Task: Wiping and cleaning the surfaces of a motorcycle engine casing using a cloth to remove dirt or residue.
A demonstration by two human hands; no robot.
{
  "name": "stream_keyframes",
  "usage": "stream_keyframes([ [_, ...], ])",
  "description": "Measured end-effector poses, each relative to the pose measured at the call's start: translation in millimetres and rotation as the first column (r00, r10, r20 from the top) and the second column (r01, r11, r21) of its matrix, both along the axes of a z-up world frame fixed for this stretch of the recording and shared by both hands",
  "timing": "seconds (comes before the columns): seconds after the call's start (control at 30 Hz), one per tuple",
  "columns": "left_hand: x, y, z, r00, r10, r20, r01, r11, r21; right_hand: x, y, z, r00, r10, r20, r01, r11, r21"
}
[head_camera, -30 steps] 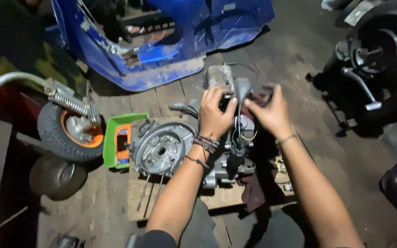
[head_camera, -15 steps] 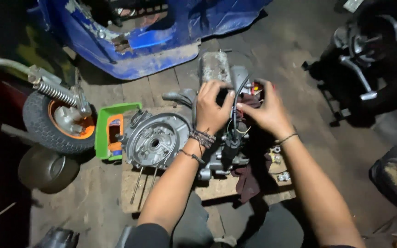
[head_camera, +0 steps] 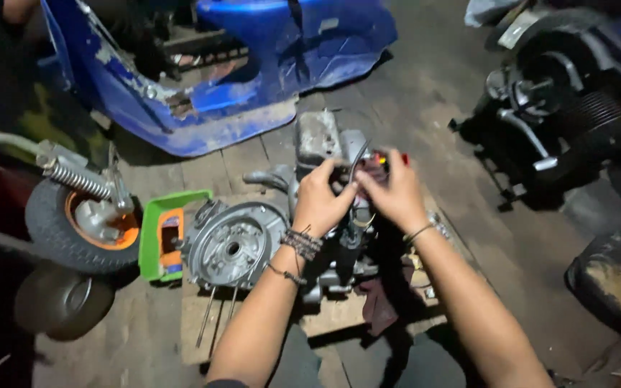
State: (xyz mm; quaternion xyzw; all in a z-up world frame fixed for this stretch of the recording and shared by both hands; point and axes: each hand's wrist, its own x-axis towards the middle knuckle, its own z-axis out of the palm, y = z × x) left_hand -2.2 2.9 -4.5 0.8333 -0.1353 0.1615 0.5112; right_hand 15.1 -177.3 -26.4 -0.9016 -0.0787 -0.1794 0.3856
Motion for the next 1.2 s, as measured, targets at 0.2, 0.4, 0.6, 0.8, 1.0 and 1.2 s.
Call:
stream_keyframes([
  [0.2, 3, 8, 2, 0.992, 0.064, -0.108, -0.076, 0.991, -0.112, 21, -14, -21, 0.999, 0.023, 0.028, -0.027, 0.991, 0.131],
  [0.4, 2, 22, 8, 0.985, 0.072, -0.155, -0.083, 0.994, -0.069, 37, -56, -43, 0.999, -0.026, -0.035, 0.036, 0.941, 0.336],
  [0.6, 5, 20, 9, 0.988, 0.152, 0.012, -0.152, 0.979, 0.134, 10, -17, 9, 0.974, 0.1, 0.205, -0.162, 0.937, 0.311],
  [0.8, 2, 25, 8, 0.974, 0.172, 0.148, -0.205, 0.949, 0.24, 4, -11, 10, 0.969, 0.152, 0.197, -0.065, 0.919, -0.388],
  [1.0, 7, 11, -3, 0.957, 0.205, 0.205, -0.259, 0.923, 0.285, 0, -15, 21, 0.987, 0.16, 0.009, -0.143, 0.903, -0.405],
  [1.2, 6, 13, -9, 0.944, 0.221, 0.247, -0.295, 0.898, 0.327, 16, -4, 6, 0.972, 0.076, 0.222, 0.041, 0.875, -0.482],
])
